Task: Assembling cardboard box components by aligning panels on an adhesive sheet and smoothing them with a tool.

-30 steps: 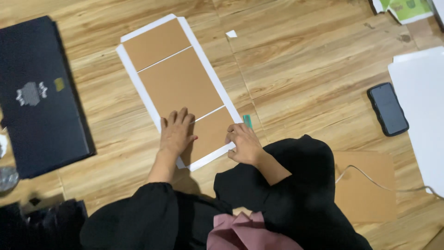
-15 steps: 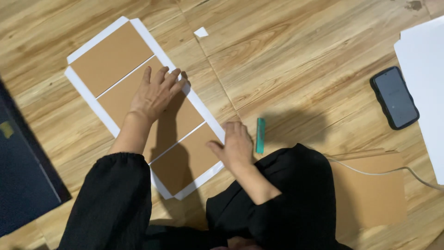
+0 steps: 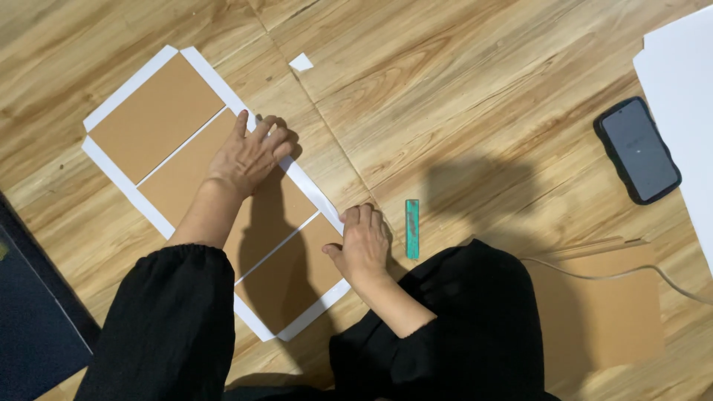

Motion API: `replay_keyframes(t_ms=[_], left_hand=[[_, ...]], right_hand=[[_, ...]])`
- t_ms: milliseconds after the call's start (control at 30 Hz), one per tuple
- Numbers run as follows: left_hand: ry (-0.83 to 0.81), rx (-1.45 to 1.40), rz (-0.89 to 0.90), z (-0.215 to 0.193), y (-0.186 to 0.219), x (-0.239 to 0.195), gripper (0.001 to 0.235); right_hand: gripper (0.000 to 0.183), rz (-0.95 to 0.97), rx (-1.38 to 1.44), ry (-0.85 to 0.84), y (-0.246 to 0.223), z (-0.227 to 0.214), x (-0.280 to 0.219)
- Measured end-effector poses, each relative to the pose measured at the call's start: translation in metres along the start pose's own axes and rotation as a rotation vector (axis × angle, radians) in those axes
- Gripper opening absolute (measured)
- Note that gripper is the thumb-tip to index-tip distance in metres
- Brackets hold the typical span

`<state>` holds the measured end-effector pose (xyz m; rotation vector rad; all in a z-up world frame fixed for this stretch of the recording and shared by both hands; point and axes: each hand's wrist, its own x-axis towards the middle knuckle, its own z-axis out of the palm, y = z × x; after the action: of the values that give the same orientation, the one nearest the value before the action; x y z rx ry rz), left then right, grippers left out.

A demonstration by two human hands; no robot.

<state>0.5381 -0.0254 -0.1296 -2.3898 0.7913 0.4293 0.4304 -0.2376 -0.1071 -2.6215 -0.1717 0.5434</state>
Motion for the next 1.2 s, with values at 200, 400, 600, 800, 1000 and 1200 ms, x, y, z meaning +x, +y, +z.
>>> replay_keyframes(t_ms=[200, 400, 600, 800, 1000, 1200], left_hand=[[-0.019, 0.067, 0.028, -0.041, -0.011, -0.013, 0.083], [-0.043, 0.06, 0.058, -0.036, -0.014, -0.008, 0.102], [-0.054, 0.01, 0.067, -0.027, -0.022, 0.001, 0.103], [0.094, -0.189, 0.048, 0.027, -0.077, 0.012, 0.097], [-0.127, 0.148, 0.018, 0.044, -0.09, 0.017, 0.089], [0.497, 0.27, -0.045, 0.066, -0.07, 0.0, 0.019]], right_hand=[[0.062, -0.02, -0.089, 0.012, -0.004, 0.005, 0.0], [0.077, 0.032, 0.105, -0.095, -0.014, -0.003, 0.0], [0.075, -0.049, 0.073, -0.191, -0.012, -0.004, 0.003], [0.095, -0.068, 0.071, -0.133, -0.013, -0.008, 0.01], [0.093, -0.115, 0.117, -0.208, -0.012, -0.007, 0.008], [0.082, -0.191, 0.13, -0.369, -0.017, -0.02, 0.012]])
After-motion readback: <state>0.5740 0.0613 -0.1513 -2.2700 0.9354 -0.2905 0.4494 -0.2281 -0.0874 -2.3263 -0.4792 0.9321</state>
